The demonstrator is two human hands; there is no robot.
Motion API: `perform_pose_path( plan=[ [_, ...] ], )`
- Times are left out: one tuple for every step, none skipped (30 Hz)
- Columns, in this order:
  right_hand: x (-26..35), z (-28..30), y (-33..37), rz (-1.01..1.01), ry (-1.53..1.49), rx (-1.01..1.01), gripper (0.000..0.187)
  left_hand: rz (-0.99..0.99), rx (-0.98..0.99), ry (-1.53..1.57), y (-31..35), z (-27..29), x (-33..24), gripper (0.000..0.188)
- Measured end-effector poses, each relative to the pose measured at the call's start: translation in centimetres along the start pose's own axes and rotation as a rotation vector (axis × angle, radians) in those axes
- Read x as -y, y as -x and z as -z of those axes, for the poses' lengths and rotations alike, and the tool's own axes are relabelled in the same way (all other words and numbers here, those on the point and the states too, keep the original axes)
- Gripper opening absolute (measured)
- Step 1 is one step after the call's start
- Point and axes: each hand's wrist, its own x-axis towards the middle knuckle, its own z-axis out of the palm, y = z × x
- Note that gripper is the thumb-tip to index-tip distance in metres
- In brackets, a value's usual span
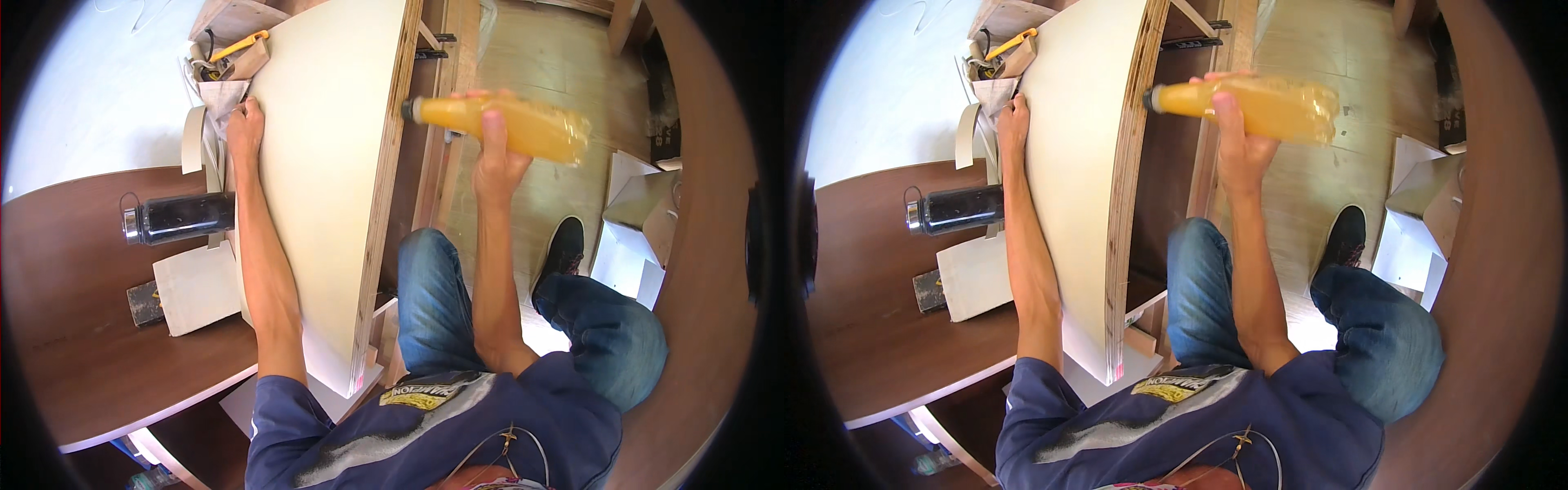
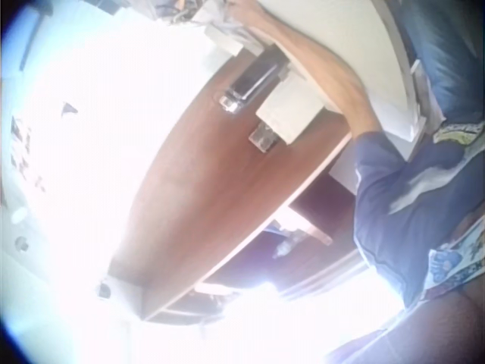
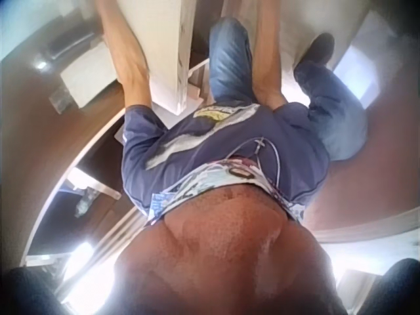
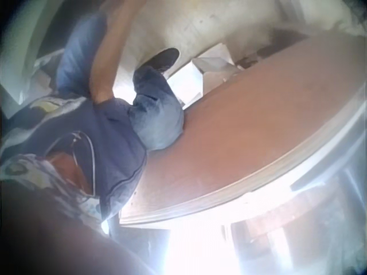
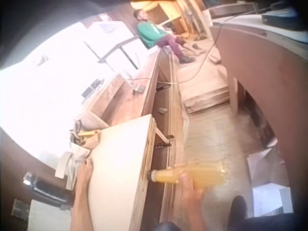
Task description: The person applies glue from a bottle onto the edges of a wooden board while holding it upright with one hand.
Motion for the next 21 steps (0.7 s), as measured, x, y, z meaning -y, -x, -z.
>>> perform_pose_path(
  plan=[
    [-0.1, -0.2, -0.1, 0.010, 0.005, 0.005, 0.017, -0.002, -0.004, -0.006, 0.0, 0.0, -0.1, 0.062],
    [-0.1, -0.3, 0.0, 0.015, 0.013, 0.005, 0.017, 0.002, -0.004, -0.002, -0.1, 0.0, 0.4, 0.062],
    [-0.1, -0.4, 0.1, 0.020, 0.020, 0.005, 0.017, 0.005, -0.004, 0.003, -0.4, 0.1, 0.9, 0.062],
    [-0.7, -0.3, -0.5, 0.018, 0.043, 0.010, 0.019, 0.009, -0.005, 0.007, -0.5, 0.2, 1.5, 0.062],
    [-1.3, -0.3, -2.1, 0.027, 0.070, 0.018, 0.021, 0.008, -0.012, 0.026, -0.3, 0.2, 1.1, 0.062],
    [-1.5, -0.2, -3.1, 0.036, 0.096, 0.026, 0.023, 0.008, -0.003, 0.026, -0.2, 0.1, 0.7, 0.062],
    [-1.3, 0.2, -3.2, 0.038, 0.143, 0.030, 0.024, 0.008, 0.007, 0.025, 0.0, -0.1, 0.3, 0.062],
    [-1.3, 0.1, -3.2, 0.035, 0.179, 0.037, 0.025, 0.012, 0.007, 0.018, 0.1, 0.0, 0.2, 0.062],
    [-1.2, 0.1, -3.1, 0.032, 0.216, 0.044, 0.027, 0.015, 0.007, 0.018, 0.1, 0.1, 0.0, 0.062],
    [-0.9, 0.0, -2.3, 0.021, 0.141, 0.038, 0.024, 0.017, 0.007, 0.018, 0.2, 0.2, -0.1, 0.062],
    [-0.2, 0.0, -1.0, 0.013, 0.070, 0.030, 0.021, 0.016, 0.009, 0.021, 0.1, 0.2, -0.4, 0.062],
    [0.0, 0.0, 0.0, -0.001, -0.004, 0.020, 0.018, 0.010, 0.002, 0.023, -0.1, 0.1, 0.0, 0.062],
    [0.1, -0.2, 0.3, -0.002, 0.001, 0.034, 0.017, 0.004, -0.004, 0.026, -0.3, 0.0, 0.4, 0.062],
    [0.3, -0.2, 0.6, -0.010, 0.007, 0.043, 0.017, 0.000, -0.005, 0.023, -0.1, 0.0, 0.7, 0.062],
    [0.4, -0.2, 0.8, -0.018, 0.013, 0.053, 0.016, 0.007, -0.002, 0.018, -0.1, 0.1, 1.0, 0.062],
    [0.1, -0.1, 0.6, -0.006, 0.025, 0.046, 0.017, 0.014, 0.000, 0.012, -0.1, 0.2, 1.3, 0.061],
    [-0.2, -0.1, -0.4, 0.019, 0.044, 0.047, 0.017, 0.017, 0.000, 0.022, -0.2, 0.3, 0.9, 0.061],
    [-0.5, -0.2, -1.3, 0.043, 0.062, 0.048, 0.018, 0.007, -0.002, 0.026, -0.2, 0.2, 0.5, 0.061],
    [-0.5, -0.3, -1.9, 0.056, 0.058, 0.044, 0.018, -0.002, -0.005, 0.029, 0.0, 0.0, 0.1, 0.061],
    [-0.6, -0.4, -2.3, 0.066, 0.051, 0.041, 0.018, -0.009, -0.010, 0.028, 0.0, 0.0, 0.1, 0.061],
    [-0.7, -0.4, -2.6, 0.075, 0.044, 0.037, 0.017, -0.003, 0.000, 0.029, 0.0, 0.0, 0.1, 0.061]
  ],
)
